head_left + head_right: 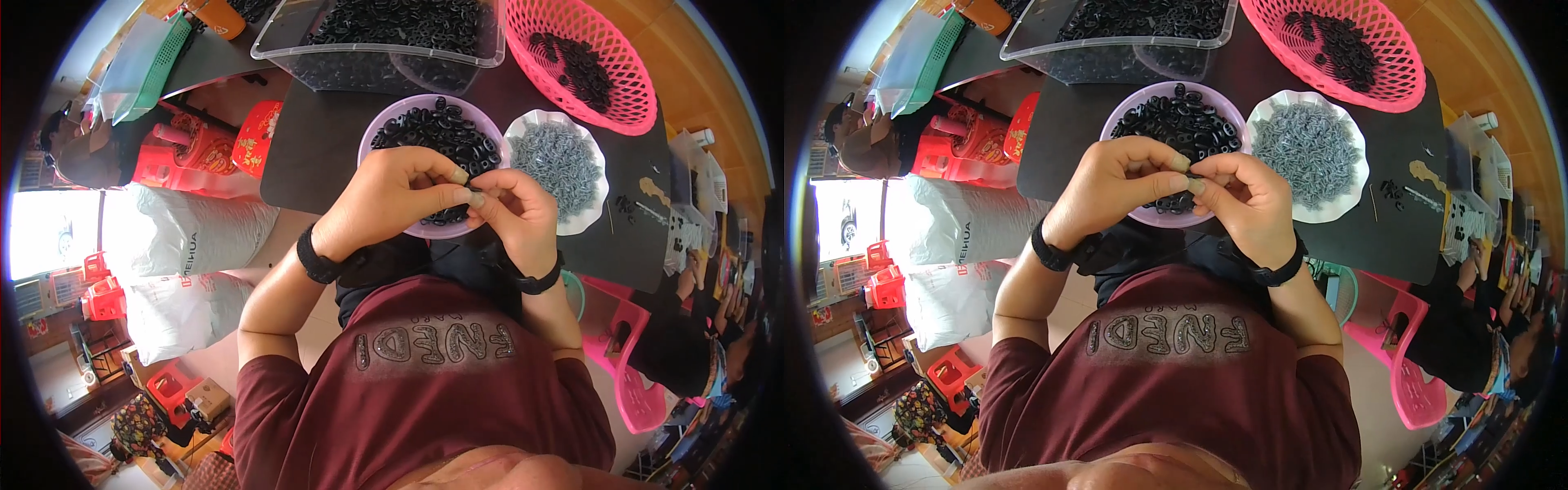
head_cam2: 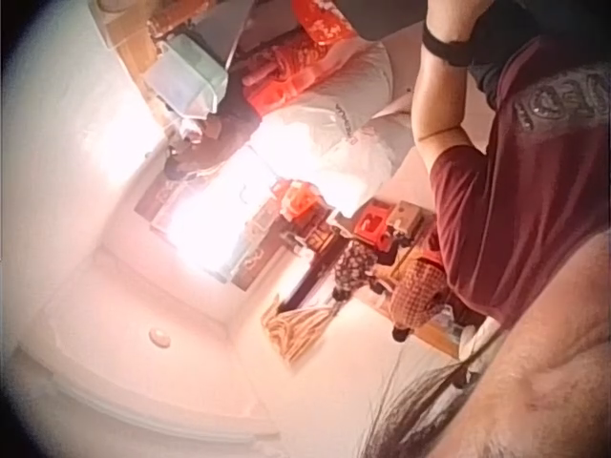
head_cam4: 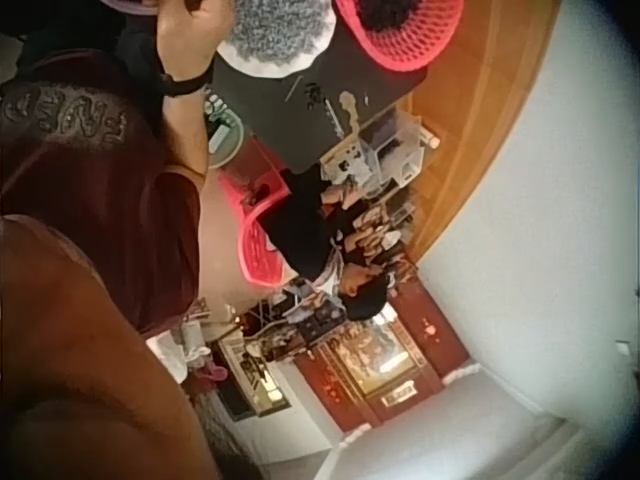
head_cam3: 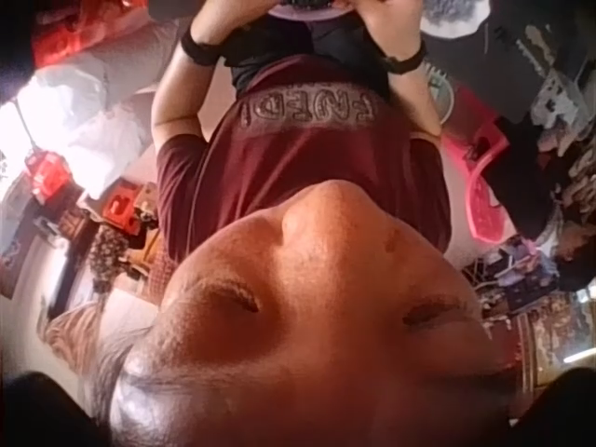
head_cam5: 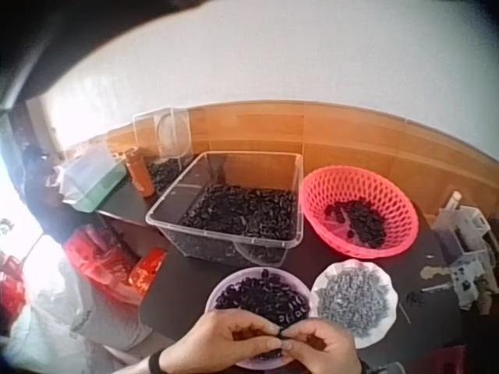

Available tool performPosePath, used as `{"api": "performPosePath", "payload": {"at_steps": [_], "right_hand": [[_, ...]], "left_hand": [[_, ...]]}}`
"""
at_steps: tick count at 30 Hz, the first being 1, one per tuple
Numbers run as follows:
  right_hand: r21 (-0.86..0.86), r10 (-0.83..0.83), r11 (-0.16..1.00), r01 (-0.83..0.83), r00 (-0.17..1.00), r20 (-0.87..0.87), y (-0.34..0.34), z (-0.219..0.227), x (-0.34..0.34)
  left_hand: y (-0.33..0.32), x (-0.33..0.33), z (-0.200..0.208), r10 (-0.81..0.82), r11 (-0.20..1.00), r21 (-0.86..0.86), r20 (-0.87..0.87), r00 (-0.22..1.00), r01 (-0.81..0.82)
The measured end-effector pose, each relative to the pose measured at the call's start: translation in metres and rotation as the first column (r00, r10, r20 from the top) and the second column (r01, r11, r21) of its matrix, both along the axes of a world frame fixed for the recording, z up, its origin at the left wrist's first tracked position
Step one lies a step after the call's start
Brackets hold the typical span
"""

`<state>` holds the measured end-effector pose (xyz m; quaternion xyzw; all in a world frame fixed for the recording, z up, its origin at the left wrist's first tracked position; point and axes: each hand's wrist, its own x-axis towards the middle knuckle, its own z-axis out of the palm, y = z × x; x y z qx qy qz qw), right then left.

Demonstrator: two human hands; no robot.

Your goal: The person assembles plastic cord locks by taking plastic pieces and small springs from bowls and inserting the springs into the plastic pieces by hand.

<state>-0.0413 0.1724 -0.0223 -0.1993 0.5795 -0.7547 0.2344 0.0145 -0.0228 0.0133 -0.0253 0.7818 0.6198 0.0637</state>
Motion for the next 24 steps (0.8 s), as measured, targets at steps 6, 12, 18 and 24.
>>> {"api": "performPosePath", "payload": {"at_steps": [6, 12, 18, 24], "right_hand": [[0.030, -0.031, 0.999, 0.039, 0.973, -0.227, -0.001, 0.004, -0.001], [0.030, -0.022, 0.999, 0.030, 0.970, -0.243, 0.002, 0.005, 0.001], [-0.149, -0.145, 0.981, 0.124, 0.979, -0.141, -0.007, -0.006, 0.004], [-0.347, -0.335, 0.907, 0.238, 0.907, -0.253, -0.020, -0.013, 0.002]], "left_hand": [[0.006, 0.003, 0.000, 0.038, 0.999, 0.020, -0.004, 0.999, -0.038], [0.020, 0.007, 0.001, 0.180, 0.964, 0.197, 0.008, 0.984, -0.178], [0.034, 0.006, -0.006, 0.311, 0.899, 0.328, -0.012, 0.950, -0.290], [0.044, 0.004, -0.009, 0.283, 0.786, 0.563, 0.039, 0.958, -0.255]]}}
